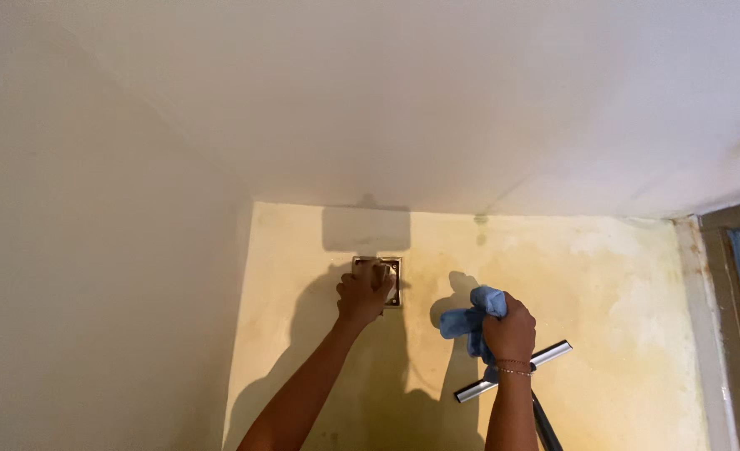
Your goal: The person wipes the shower door frame and shower fixtures with a blue cloth, and uses a squeegee to clear water from the glass and the floor toward the drain.
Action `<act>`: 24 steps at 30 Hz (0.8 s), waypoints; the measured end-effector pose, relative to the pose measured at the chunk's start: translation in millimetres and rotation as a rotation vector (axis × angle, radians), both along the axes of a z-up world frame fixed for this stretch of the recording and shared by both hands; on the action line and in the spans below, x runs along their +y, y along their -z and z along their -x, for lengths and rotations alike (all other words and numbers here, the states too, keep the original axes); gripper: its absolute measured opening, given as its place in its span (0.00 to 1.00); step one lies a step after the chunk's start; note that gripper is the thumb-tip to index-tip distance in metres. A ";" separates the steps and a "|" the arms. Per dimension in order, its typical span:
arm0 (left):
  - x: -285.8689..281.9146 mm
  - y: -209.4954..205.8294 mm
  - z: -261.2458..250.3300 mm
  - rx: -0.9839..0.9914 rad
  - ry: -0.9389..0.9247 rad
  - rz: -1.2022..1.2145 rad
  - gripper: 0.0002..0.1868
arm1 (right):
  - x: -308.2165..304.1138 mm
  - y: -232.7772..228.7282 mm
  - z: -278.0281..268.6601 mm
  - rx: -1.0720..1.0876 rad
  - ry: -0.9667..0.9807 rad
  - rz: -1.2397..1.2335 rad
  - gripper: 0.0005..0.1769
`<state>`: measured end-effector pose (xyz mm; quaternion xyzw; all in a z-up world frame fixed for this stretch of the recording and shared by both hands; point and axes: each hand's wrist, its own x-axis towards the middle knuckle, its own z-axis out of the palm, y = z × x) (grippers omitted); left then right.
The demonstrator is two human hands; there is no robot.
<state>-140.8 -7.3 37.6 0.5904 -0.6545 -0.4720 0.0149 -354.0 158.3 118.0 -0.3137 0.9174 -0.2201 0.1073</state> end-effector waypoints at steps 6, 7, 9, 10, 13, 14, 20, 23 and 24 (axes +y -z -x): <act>6.9 7.4 48.2 -0.244 0.115 0.361 0.38 | 38.1 -3.0 20.6 -0.126 0.078 0.204 0.22; 8.3 6.9 51.1 -0.241 0.126 0.362 0.38 | 45.8 -1.6 26.1 -0.101 0.017 0.267 0.22; 12.5 9.7 51.3 -0.260 0.029 0.286 0.31 | 62.3 1.6 38.1 -0.114 0.057 0.269 0.20; 13.4 13.9 52.6 -0.261 0.037 0.283 0.31 | 70.5 4.8 42.3 -0.131 0.086 0.271 0.19; 6.9 30.0 45.5 -0.186 -0.025 0.287 0.33 | 75.2 21.5 46.6 -0.288 0.090 0.376 0.18; 1.0 35.8 39.7 0.131 -0.031 0.102 0.30 | 68.6 30.8 43.7 -0.411 0.074 0.380 0.17; 19.4 27.8 37.3 0.725 -0.068 -0.408 0.30 | -11.8 72.1 -65.9 -1.088 -0.126 0.589 0.17; 7.4 6.7 29.8 0.963 -0.181 -0.463 0.32 | -40.2 66.6 -95.0 -1.105 -0.241 0.632 0.22; 2.8 -0.1 24.9 0.993 -0.294 -0.528 0.32 | -42.4 62.4 -98.5 -1.070 -0.334 0.632 0.26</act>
